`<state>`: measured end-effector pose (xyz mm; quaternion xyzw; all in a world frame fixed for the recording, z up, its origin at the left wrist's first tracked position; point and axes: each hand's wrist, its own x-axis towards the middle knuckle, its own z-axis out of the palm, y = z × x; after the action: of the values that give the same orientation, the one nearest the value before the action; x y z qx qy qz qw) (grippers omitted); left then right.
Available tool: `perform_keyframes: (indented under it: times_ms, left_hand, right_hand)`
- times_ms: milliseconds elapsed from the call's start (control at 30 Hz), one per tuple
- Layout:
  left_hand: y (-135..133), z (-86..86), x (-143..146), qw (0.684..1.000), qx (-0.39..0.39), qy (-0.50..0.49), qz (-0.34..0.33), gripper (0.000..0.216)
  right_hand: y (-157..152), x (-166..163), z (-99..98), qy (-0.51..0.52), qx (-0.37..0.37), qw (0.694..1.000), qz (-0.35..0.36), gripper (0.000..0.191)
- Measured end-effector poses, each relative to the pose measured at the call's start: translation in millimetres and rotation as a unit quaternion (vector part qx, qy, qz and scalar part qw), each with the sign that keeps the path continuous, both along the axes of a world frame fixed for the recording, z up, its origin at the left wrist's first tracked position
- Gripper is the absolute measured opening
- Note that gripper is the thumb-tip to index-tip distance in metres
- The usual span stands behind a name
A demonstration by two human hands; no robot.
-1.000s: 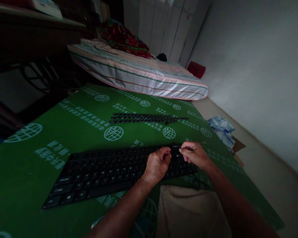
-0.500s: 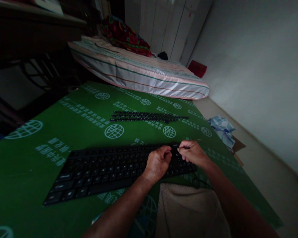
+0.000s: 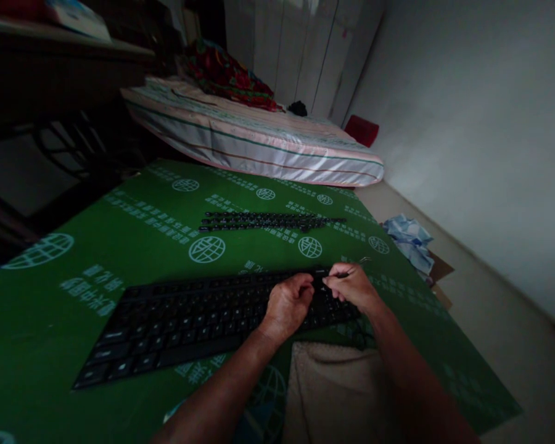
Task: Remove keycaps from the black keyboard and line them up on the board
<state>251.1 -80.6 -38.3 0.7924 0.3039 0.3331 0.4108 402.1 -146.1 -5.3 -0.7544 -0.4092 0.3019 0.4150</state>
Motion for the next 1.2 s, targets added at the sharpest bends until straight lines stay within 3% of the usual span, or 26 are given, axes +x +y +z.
perform_keyframes:
  times_ms: [367,700,900,1200]
  left_hand:
    - [-2.8,14.6,-0.8,0.994,0.036,0.101,-0.016,0.019]
    - [-13.7,41.0,4.4,0.953,0.138,0.264,-0.053,0.02]
    - [-8.0,35.3,24.2,0.934,0.193,0.296,-0.05,0.015]
    - [-4.0,20.8,23.9,0.951,0.189,0.24,-0.054,0.013]
  right_hand:
    - [2.0,-7.1,-25.5,-0.114,0.155,0.979,-0.069,0.009]
    - [2.1,-7.7,-25.6,-0.123,0.179,0.974,-0.063,0.009]
    - [2.2,-7.7,-26.1,-0.097,0.189,0.975,-0.073,0.009]
    - [-0.9,-10.4,-25.8,-0.077,0.192,0.974,-0.089,0.01]
